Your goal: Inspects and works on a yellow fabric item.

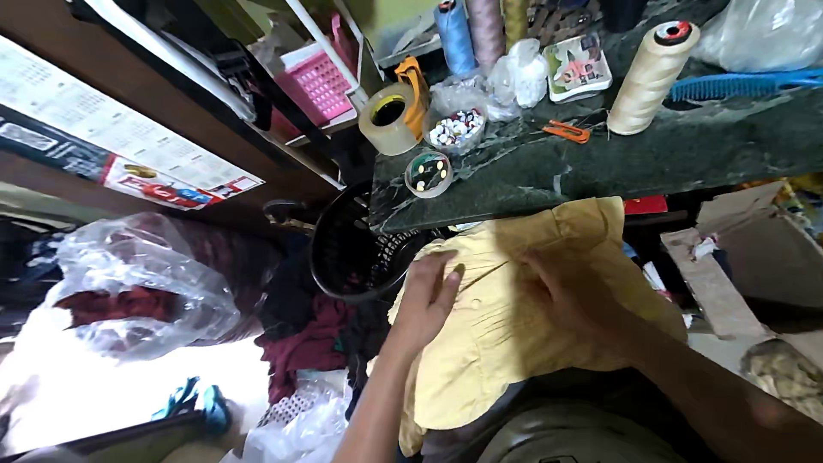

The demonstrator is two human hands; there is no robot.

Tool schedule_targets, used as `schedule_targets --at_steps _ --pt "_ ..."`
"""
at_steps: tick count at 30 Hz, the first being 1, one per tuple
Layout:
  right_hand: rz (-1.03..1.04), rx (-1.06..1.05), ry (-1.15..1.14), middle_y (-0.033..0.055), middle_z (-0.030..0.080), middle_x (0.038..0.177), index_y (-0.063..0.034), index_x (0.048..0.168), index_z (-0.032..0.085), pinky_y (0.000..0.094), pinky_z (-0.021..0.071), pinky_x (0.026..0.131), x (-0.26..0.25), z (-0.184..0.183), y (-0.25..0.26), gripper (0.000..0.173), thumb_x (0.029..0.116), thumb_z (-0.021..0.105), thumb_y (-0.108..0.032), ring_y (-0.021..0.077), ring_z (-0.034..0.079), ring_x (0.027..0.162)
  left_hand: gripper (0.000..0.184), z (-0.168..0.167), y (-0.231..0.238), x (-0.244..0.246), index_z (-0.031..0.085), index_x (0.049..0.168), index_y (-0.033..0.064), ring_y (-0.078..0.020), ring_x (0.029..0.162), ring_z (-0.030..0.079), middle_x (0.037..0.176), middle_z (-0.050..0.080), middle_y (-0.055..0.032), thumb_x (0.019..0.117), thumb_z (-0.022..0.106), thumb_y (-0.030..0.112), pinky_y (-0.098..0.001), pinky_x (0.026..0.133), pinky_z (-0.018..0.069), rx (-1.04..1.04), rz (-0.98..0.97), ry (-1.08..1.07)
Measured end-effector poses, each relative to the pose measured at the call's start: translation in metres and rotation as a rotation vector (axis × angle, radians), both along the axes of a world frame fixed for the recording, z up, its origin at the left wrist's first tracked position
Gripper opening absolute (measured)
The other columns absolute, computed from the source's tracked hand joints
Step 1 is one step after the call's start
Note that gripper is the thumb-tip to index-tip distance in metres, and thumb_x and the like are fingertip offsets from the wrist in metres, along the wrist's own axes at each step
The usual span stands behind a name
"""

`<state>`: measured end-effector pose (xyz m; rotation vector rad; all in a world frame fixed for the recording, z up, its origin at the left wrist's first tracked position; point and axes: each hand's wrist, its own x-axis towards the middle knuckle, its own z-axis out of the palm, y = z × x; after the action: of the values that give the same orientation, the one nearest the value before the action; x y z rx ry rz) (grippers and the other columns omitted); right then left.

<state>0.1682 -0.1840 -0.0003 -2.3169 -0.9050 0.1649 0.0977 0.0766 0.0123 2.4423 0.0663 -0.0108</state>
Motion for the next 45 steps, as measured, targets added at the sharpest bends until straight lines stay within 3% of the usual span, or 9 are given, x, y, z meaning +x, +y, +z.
schedule_targets --at_steps 2,6,11,14,17,23,31,39,45 --pt "-0.011 -0.142 0.081 0.0221 0.072 0.108 -0.002 0.142 0.056 0.0608 0.0557 0.081 -0.004 0.01 0.002 0.046 0.1011 0.062 -0.022 0.0419 0.071 0.093 0.06 -0.039 0.015 -0.02 0.05 0.149 0.0087 -0.0363 0.141 0.044 0.15 0.05 -0.0167 0.1053 0.037 0.048 -0.0614 0.114 0.0346 0.094 0.169 -0.185" --pt "-0.018 -0.276 0.244 0.023 0.071 0.098 -0.0055 0.145 0.052 0.0629 0.0535 0.078 -0.009 0.032 -0.008 0.056 0.0968 0.07 -0.029 0.0445 0.07 0.089 0.077 -0.064 0.012 -0.062 0.032 0.153 -0.0068 -0.0367 0.146 0.036 0.155 0.037 -0.0292 0.105 0.034 0.053 -0.0512 0.12 0.0304 -0.12 0.446 -0.348" --pt "-0.365 0.013 0.04 0.0276 0.069 0.09 0.0054 0.113 0.066 0.0673 0.0519 0.073 0.018 0.016 -0.039 0.041 0.102 0.062 -0.033 0.0475 0.068 0.083 0.039 -0.05 -0.009 -0.083 0.056 0.125 -0.0079 -0.0223 0.109 0.056 0.117 0.06 -0.0192 0.0997 0.053 0.022 -0.0358 0.095 0.0474 -0.063 0.678 -0.519" --pt "-0.389 -0.012 0.211 0.0251 0.07 0.096 0.004 0.109 0.07 0.0659 0.0516 0.084 0.032 0.011 -0.039 0.039 0.099 0.069 -0.034 0.0431 0.068 0.093 0.03 -0.049 -0.018 -0.085 0.065 0.108 -0.0032 -0.0175 0.101 0.058 0.103 0.063 -0.0126 0.1009 0.054 0.024 -0.0328 0.091 0.0479 -0.007 0.596 -0.625" --pt "-0.332 0.092 0.087 0.0189 0.069 0.083 0.0009 0.097 0.073 0.0602 0.0534 0.073 0.034 0.019 -0.035 0.017 0.0983 0.067 -0.015 0.0356 0.068 0.078 0.025 -0.042 -0.026 -0.083 0.071 0.094 0.0142 -0.0142 0.101 0.059 0.095 0.065 -0.003 0.1009 0.06 0.035 -0.0308 0.092 0.0465 0.154 0.374 -0.755" --pt "-0.372 0.057 -0.24 0.0162 0.059 0.065 0.0013 0.095 0.067 0.0556 0.046 0.053 0.029 0.062 -0.019 0.015 0.0973 0.061 -0.013 0.0367 0.06 0.058 0.034 -0.04 -0.058 -0.086 0.076 0.122 0.019 -0.0248 0.109 0.065 0.121 0.073 -0.0039 0.1017 0.05 0.03 -0.0442 0.094 0.0462 0.518 0.151 -0.556" --pt "0.212 -0.201 0.021 0.0172 0.073 0.098 -0.0094 0.118 0.073 0.0607 0.055 0.08 0.032 0.029 0.038 0.023 0.1031 0.056 -0.015 0.0386 0.071 0.093 0.031 -0.042 -0.063 -0.084 0.076 0.103 0.0184 -0.0184 0.114 0.064 0.128 0.07 0.0032 0.096 0.046 0.019 -0.0435 0.097 0.0443 0.496 -0.043 -0.406" --pt "0.67 -0.322 0.447 0.0157 0.063 0.078 0.0037 0.089 0.07 0.0517 0.0478 0.072 0.03 0.056 0.052 0.034 0.0989 0.069 -0.029 0.0285 0.06 0.075 0.027 -0.043 -0.064 -0.087 0.076 0.107 0.0128 -0.0173 0.102 0.067 0.11 0.075 0.0007 0.0993 0.051 0.018 -0.036 0.089 0.0513 0.347 0.037 -0.499" --pt "0.42 -0.363 0.258 0.0204 0.069 0.104 -0.0041 0.113 0.07 0.0613 0.0512 0.085 0.027 0.039 0.066 0.019 0.0977 0.058 -0.007 0.0401 0.067 0.102 0.019 -0.039 -0.091 -0.07 0.078 0.091 0.0087 -0.0186 0.082 0.072 0.089 0.075 -0.0035 0.0914 0.062 0.019 -0.0339 0.073 0.0595 0.499 0.28 -0.442"
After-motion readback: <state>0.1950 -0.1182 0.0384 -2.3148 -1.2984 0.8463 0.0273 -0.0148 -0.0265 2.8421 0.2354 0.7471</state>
